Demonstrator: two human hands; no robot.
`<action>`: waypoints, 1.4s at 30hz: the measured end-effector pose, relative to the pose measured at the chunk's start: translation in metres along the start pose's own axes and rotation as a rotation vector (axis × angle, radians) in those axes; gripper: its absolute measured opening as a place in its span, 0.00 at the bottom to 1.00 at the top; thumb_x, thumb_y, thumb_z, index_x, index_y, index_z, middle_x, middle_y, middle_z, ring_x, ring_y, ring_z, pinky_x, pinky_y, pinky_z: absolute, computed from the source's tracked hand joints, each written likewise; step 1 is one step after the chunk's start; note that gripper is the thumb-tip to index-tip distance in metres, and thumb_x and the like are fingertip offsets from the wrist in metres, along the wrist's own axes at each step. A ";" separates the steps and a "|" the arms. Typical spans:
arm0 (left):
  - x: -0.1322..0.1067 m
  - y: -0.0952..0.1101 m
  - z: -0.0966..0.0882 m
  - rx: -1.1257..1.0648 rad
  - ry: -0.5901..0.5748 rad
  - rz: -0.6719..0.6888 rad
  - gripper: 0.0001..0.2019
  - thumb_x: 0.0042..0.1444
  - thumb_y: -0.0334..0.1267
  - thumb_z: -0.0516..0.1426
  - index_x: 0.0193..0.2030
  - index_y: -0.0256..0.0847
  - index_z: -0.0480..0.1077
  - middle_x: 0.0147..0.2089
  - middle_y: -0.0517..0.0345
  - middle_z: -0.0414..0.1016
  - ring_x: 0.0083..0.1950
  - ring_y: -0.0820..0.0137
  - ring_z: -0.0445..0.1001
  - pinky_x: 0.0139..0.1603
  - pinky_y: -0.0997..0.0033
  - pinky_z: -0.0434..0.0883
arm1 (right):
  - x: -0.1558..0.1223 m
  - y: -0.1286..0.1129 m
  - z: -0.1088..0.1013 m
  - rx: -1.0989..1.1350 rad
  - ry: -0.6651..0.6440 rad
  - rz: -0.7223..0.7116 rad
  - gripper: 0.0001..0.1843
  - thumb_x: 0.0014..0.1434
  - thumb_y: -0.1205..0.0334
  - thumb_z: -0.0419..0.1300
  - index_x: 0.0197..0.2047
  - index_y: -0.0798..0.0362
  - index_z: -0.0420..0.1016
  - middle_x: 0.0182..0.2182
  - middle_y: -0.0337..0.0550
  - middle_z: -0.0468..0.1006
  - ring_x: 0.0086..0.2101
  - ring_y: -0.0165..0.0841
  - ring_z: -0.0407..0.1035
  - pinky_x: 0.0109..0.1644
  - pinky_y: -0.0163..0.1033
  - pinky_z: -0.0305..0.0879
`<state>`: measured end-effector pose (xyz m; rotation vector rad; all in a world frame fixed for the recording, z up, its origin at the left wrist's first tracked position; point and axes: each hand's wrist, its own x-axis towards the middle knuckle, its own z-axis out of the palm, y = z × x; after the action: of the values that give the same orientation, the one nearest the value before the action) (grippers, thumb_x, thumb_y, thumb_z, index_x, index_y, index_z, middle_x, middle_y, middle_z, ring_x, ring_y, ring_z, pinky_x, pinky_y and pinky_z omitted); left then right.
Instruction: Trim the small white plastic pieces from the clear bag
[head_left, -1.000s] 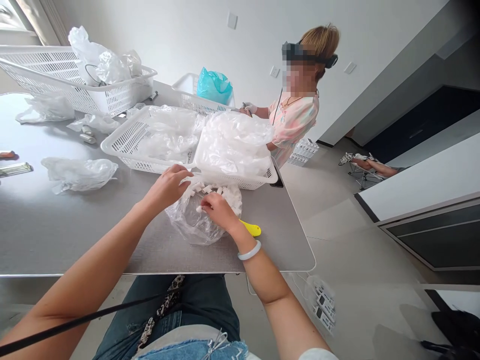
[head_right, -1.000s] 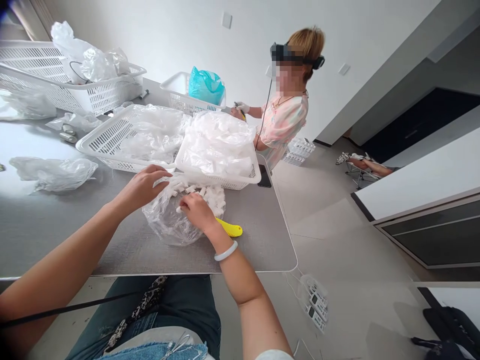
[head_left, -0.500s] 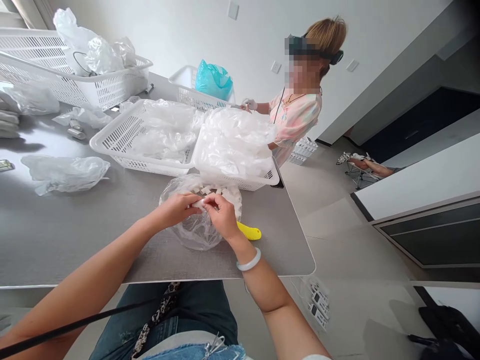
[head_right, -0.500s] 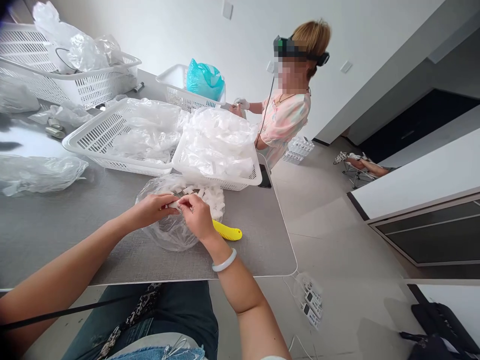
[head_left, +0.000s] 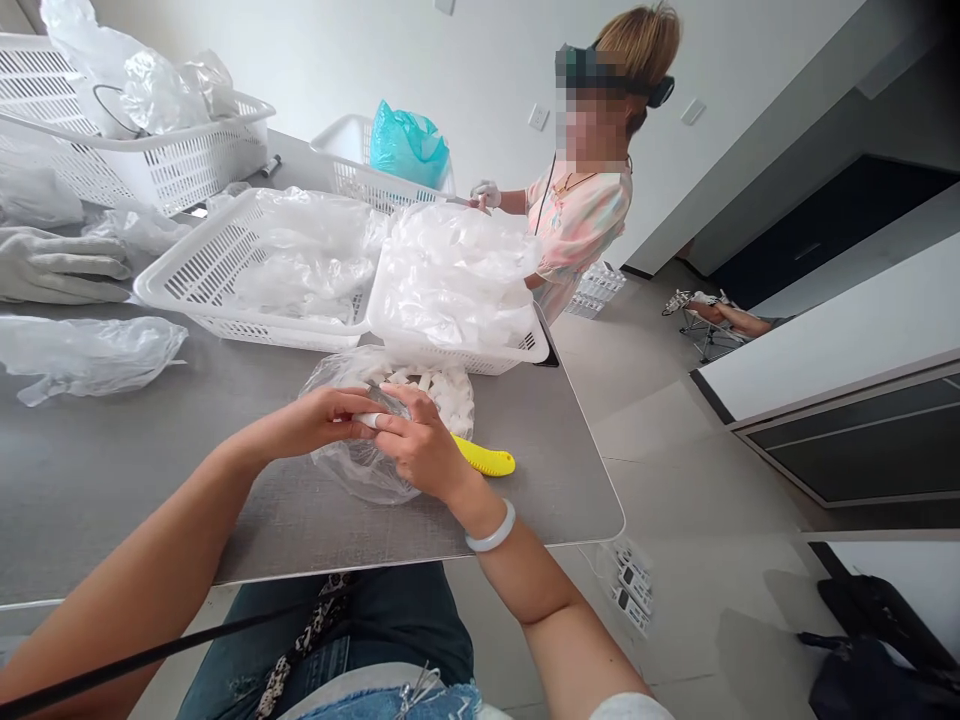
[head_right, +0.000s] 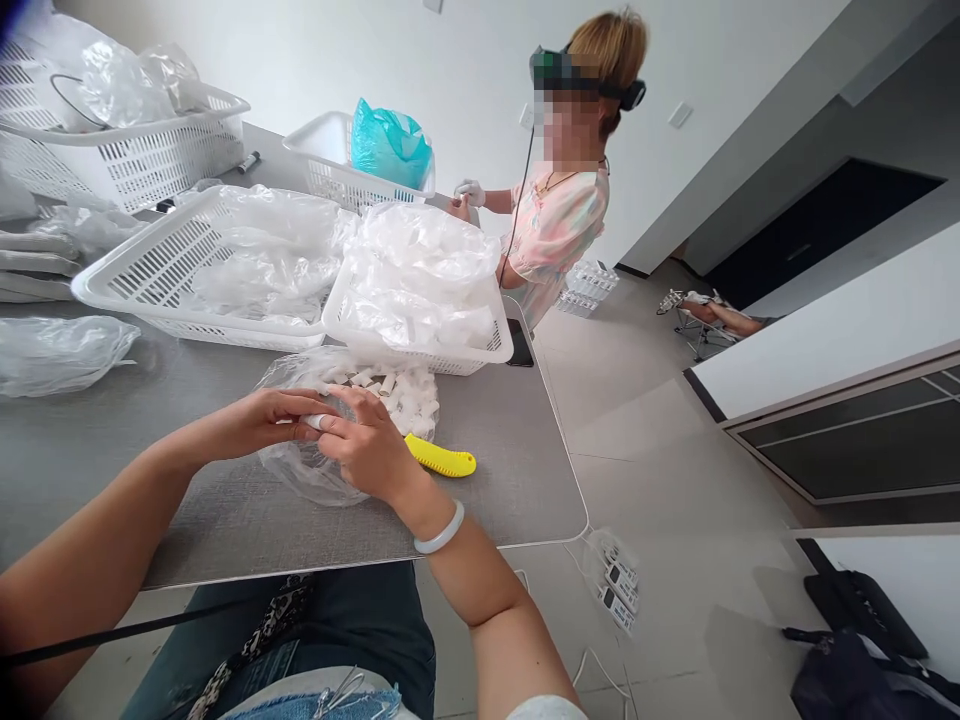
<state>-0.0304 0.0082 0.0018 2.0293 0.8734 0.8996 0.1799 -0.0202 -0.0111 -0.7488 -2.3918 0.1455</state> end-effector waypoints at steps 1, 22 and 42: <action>0.000 -0.002 0.000 0.066 -0.028 0.013 0.17 0.61 0.53 0.59 0.44 0.45 0.82 0.36 0.51 0.79 0.30 0.67 0.74 0.32 0.71 0.71 | 0.001 -0.001 0.001 0.051 -0.017 0.058 0.18 0.64 0.74 0.54 0.32 0.47 0.80 0.45 0.42 0.83 0.67 0.41 0.58 0.73 0.55 0.57; 0.011 0.029 0.016 -0.440 0.377 -0.162 0.18 0.48 0.51 0.71 0.41 0.43 0.80 0.38 0.54 0.80 0.39 0.64 0.79 0.41 0.66 0.78 | -0.001 0.006 -0.016 0.075 0.252 0.173 0.21 0.57 0.77 0.49 0.34 0.46 0.80 0.51 0.42 0.80 0.58 0.39 0.64 0.65 0.52 0.62; 0.011 0.033 0.031 -0.625 0.521 -0.234 0.22 0.37 0.49 0.76 0.32 0.40 0.76 0.30 0.57 0.81 0.34 0.66 0.80 0.37 0.67 0.78 | 0.006 -0.007 -0.007 0.789 0.073 0.460 0.12 0.59 0.66 0.57 0.27 0.48 0.79 0.46 0.44 0.83 0.61 0.40 0.68 0.66 0.51 0.65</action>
<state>0.0100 -0.0100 0.0171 1.1497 0.9237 1.3869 0.1763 -0.0233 -0.0006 -0.8554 -1.8092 1.1437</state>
